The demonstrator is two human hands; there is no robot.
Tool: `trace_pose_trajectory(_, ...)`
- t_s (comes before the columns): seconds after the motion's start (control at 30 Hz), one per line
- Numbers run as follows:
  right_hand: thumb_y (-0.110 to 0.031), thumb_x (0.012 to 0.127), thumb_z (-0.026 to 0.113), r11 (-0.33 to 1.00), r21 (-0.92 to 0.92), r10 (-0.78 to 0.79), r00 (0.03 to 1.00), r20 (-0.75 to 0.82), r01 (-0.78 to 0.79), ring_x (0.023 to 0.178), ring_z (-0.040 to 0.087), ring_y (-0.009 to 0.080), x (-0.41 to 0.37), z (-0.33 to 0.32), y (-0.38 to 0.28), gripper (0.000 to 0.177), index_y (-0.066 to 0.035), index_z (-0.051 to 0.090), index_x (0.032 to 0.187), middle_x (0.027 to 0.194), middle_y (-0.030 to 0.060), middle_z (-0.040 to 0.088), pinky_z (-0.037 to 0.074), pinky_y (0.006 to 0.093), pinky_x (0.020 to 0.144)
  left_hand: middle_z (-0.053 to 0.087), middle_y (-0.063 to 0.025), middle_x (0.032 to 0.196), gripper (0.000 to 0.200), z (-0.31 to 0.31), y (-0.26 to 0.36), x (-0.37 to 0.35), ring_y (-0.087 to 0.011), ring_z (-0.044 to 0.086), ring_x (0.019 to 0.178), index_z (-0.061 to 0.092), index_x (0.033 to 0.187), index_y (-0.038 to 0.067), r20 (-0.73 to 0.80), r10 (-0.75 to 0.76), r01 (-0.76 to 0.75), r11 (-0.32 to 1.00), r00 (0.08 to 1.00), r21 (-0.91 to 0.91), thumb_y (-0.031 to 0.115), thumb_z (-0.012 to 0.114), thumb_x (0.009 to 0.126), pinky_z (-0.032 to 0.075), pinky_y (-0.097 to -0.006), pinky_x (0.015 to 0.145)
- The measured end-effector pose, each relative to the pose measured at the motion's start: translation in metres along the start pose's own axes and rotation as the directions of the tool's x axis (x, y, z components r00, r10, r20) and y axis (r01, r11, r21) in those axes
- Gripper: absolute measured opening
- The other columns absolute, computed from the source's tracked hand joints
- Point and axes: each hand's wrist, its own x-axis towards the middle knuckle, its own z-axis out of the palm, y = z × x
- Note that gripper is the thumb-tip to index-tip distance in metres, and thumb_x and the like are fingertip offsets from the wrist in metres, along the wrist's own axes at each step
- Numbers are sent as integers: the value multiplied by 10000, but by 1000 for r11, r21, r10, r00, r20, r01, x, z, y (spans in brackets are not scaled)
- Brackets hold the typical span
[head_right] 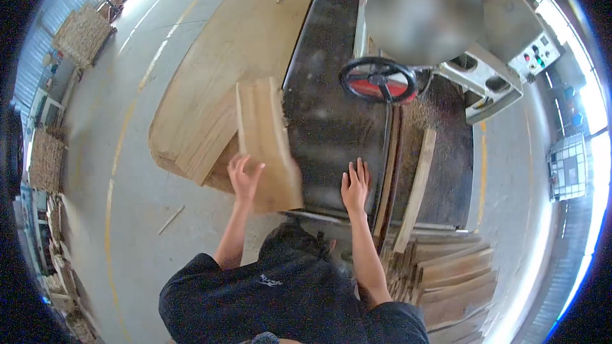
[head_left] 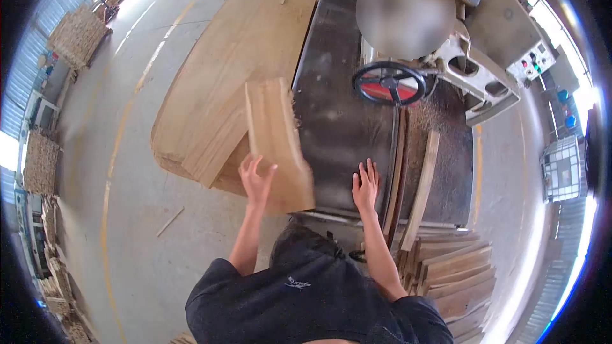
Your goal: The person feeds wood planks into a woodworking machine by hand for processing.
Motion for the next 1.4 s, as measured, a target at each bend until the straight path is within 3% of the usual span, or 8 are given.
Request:
trace_pose_trajectory(0.17, -350, 1025, 622, 949, 306, 10, 981, 195, -70, 1521, 326, 372, -47, -13, -18, 520, -16, 596, 1422, 1627, 185, 392, 316, 521, 1209, 674, -92, 940, 425, -13, 38, -100, -175, 594, 797, 687, 1065, -6, 183, -475, 506, 838, 861, -204, 255, 897, 803, 501, -329, 683)
trace_pose_trajectory(0.23, -378, 1012, 639, 855, 502, -14, 963, 270, -128, 1516, 333, 381, -67, -20, -45, 557, 0, 594, 1418, 1631, 200, 380, 329, 515, 1202, 655, -30, 836, 351, -14, 36, -123, -109, 562, 688, 684, 1006, -12, 779, -505, 923, 289, 372, -254, 238, 871, 845, 485, -296, 622)
trace_pose_trajectory(0.4, -526, 1021, 586, 888, 418, 9, 916, 401, -192, 1464, 400, 435, -92, -46, -71, 707, 14, 531, 1474, 1563, 312, 418, 359, 464, 1191, 653, 10, 700, 373, -81, 80, -82, -75, 593, 656, 721, 1104, -30, 778, -314, 723, 645, 544, -246, 261, 823, 895, 479, -254, 606)
trace_pose_trajectory(0.5, -562, 1023, 574, 412, 549, 55, 622, 781, -727, 1403, 488, 370, -77, -73, -50, 767, 36, 491, 1497, 1522, 314, 467, 374, 441, 1177, 754, -127, 1051, 545, -120, 105, -49, -175, 714, 942, 686, 1235, -52, 872, -5, 813, 362, 490, -455, 286, 861, 846, 558, -305, 810)
trace_pose_trajectory(0.6, -531, 1001, 630, -138, 482, -41, 491, 870, -865, 1286, 597, 297, -75, -93, -52, 730, 59, 557, 1426, 1433, 271, 571, 461, 403, 1084, 554, -271, 1453, 928, -121, 132, -35, -340, 539, 1369, 517, 1470, 4, 760, 386, 309, 745, 523, -592, 348, 942, 720, 460, -464, 1096)
trace_pose_trajectory(0.67, -450, 989, 677, 509, 455, 261, 635, 728, -731, 1174, 654, 261, -84, -81, -38, 651, 64, 589, 1378, 1296, 231, 672, 506, 378, 984, 180, -346, 1655, 1275, -116, 150, -42, -470, 164, 1561, 308, 1618, 116, 913, 94, -165, 986, 398, -29, 401, 993, 582, 243, -602, 1221)
trace_pose_trajectory(1.0, -146, 978, 701, 718, 491, 420, 870, 259, -493, 852, 682, 254, -208, -80, -22, 319, 26, 672, 1244, 1138, 174, 703, 533, 348, 829, -37, -334, 1685, 1279, -60, 87, -137, -472, 64, 1578, 369, 1620, 162, 855, 417, -203, 907, 307, -369, 479, 985, 545, 225, -527, 1249)
trace_pose_trajectory(1.4, -274, 863, 768, 999, -9, 42, 970, 238, -41, 1510, 267, 488, -180, -96, -47, 783, 129, 431, 1443, 1621, 296, 261, 363, 530, 1165, 38, -308, 1697, 1260, 18, 147, -59, -413, 222, 1561, 467, 1570, 169, 854, 466, -329, 864, 232, -382, 506, 961, 461, 250, -492, 1255)
